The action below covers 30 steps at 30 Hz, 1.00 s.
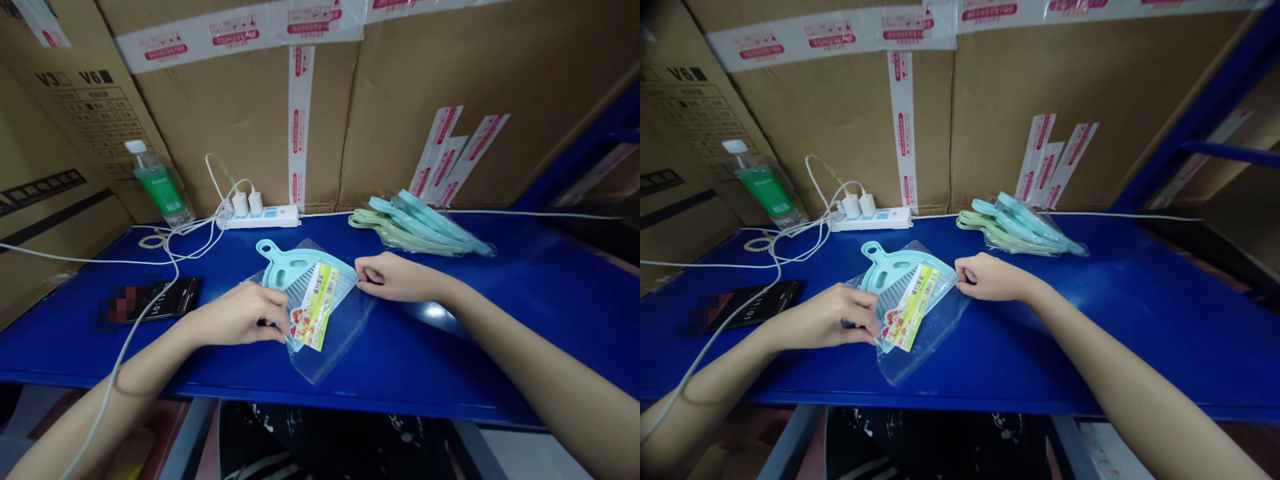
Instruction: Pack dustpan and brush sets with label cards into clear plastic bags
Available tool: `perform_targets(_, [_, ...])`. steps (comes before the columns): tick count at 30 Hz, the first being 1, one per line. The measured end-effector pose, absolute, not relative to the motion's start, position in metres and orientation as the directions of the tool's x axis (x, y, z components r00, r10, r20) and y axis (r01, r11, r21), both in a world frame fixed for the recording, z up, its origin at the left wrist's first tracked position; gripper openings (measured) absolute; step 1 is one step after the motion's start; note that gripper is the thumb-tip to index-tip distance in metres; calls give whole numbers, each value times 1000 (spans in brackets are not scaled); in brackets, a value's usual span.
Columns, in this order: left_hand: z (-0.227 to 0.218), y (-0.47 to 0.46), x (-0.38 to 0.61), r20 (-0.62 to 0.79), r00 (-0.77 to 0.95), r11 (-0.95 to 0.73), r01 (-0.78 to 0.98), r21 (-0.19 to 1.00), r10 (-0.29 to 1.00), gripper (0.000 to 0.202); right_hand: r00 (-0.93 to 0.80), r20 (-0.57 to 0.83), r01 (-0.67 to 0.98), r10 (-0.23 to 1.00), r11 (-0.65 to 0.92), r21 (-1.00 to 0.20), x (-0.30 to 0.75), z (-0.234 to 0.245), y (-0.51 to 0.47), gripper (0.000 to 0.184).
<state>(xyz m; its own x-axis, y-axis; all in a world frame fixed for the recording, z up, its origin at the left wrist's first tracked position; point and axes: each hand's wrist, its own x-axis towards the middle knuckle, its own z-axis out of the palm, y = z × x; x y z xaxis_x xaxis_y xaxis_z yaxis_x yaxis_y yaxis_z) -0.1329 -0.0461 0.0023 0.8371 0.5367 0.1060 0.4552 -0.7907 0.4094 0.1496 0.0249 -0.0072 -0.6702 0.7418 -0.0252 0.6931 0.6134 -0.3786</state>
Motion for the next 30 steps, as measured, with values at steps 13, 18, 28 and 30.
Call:
perform_targets(13, [2,-38,-137,212,723,-723,685,-95,657,28,-692,-107,686,714,603,-408,154,0,19,22])
perform_targets(18, [-1,-35,-138,219,672,-642,741,-198,708,28,-688,-142,691,712,582,-429,149,0,16,26])
perform_targets(28, [0,-36,-136,212,623,-573,779,-254,753,30,-779,-131,595,613,659,-461,150,3,12,32])
perform_targets(30, [0,-37,-135,245,641,-580,765,-282,727,29,-795,-125,575,593,674,-463,151,4,11,34])
